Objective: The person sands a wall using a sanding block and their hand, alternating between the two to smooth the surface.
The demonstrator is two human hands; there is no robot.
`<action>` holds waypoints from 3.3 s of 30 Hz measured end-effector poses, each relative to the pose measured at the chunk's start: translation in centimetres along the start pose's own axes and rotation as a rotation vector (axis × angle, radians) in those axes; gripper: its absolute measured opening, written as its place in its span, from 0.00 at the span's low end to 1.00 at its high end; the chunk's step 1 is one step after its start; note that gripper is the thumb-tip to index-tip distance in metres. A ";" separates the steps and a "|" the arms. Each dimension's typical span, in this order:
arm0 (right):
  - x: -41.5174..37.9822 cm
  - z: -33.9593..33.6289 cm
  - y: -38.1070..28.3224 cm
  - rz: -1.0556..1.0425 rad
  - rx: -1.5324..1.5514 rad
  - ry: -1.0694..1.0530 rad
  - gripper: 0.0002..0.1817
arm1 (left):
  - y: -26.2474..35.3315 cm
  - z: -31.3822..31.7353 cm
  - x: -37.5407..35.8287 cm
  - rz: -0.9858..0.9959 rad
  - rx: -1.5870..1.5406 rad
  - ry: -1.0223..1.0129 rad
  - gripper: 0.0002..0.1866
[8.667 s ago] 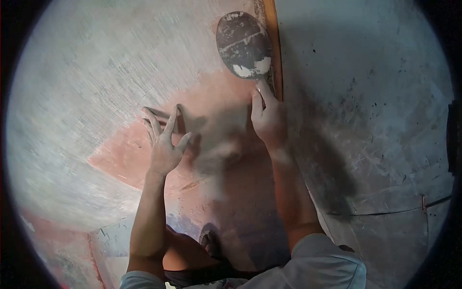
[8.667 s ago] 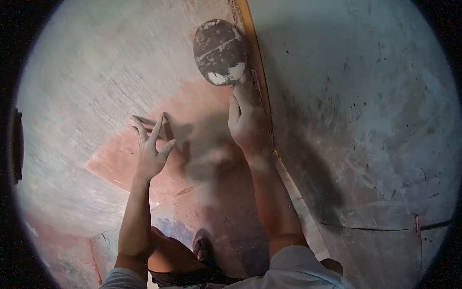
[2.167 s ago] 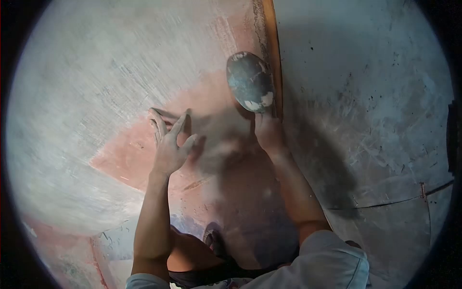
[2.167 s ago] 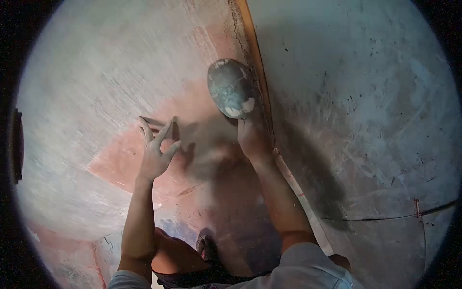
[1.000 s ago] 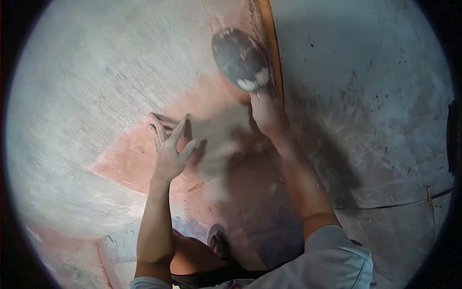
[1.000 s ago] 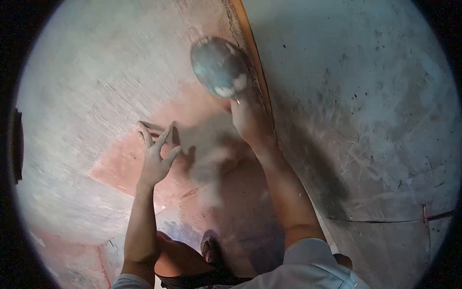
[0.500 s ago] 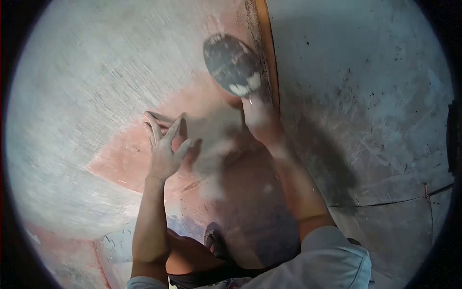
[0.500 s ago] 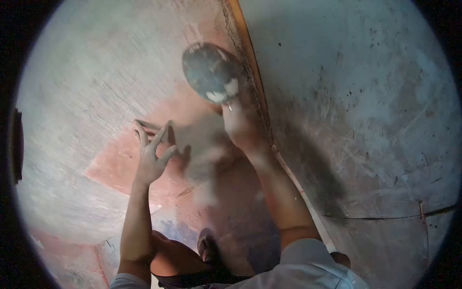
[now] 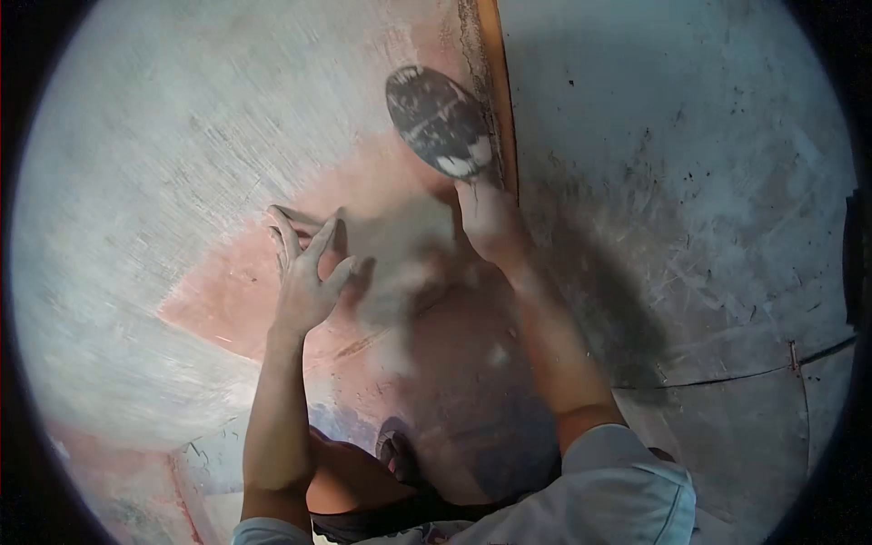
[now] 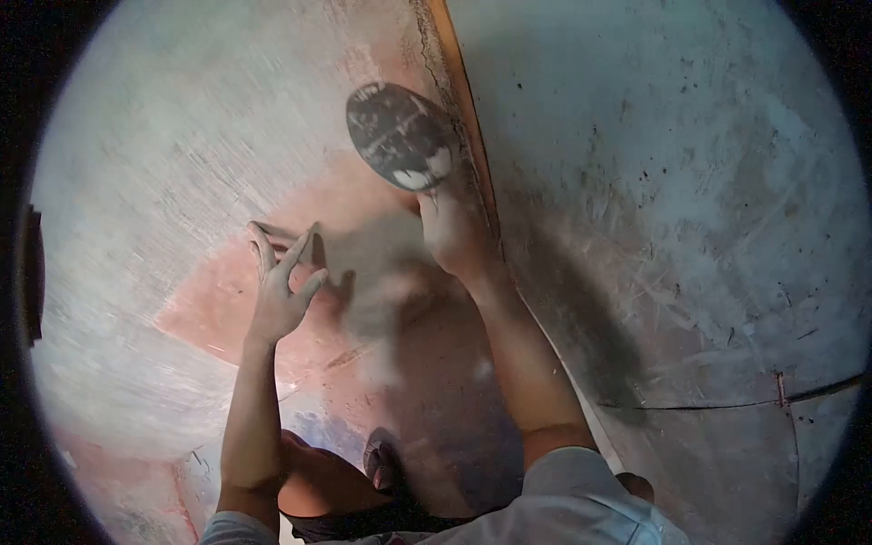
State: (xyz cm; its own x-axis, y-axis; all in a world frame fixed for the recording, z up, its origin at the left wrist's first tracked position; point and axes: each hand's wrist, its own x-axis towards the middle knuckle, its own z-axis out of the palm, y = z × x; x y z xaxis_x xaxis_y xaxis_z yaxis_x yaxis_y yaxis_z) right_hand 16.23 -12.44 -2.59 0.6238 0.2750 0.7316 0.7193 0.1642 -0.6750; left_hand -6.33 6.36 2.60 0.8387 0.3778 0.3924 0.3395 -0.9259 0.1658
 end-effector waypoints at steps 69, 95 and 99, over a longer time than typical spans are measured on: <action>-3.2 2.1 -1.4 -0.177 -0.426 0.191 0.14 | -0.1 -0.7 0.1 -0.006 -0.063 -0.068 0.36; -4.2 2.9 3.4 -0.039 -0.185 0.192 0.27 | 1.0 0.2 0.3 -0.011 -0.037 -0.053 0.37; -2.4 2.4 2.2 -0.001 -0.176 0.071 0.25 | 1.2 0.9 0.6 0.002 -0.040 -0.025 0.36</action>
State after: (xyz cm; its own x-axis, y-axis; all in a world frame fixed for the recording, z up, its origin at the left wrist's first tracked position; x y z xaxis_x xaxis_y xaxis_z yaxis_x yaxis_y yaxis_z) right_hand 15.59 -10.47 -6.02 0.6386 0.2064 0.7414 0.7585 -0.0056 -0.6517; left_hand -5.07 5.47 2.22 0.8501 0.3750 0.3697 0.3208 -0.9255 0.2012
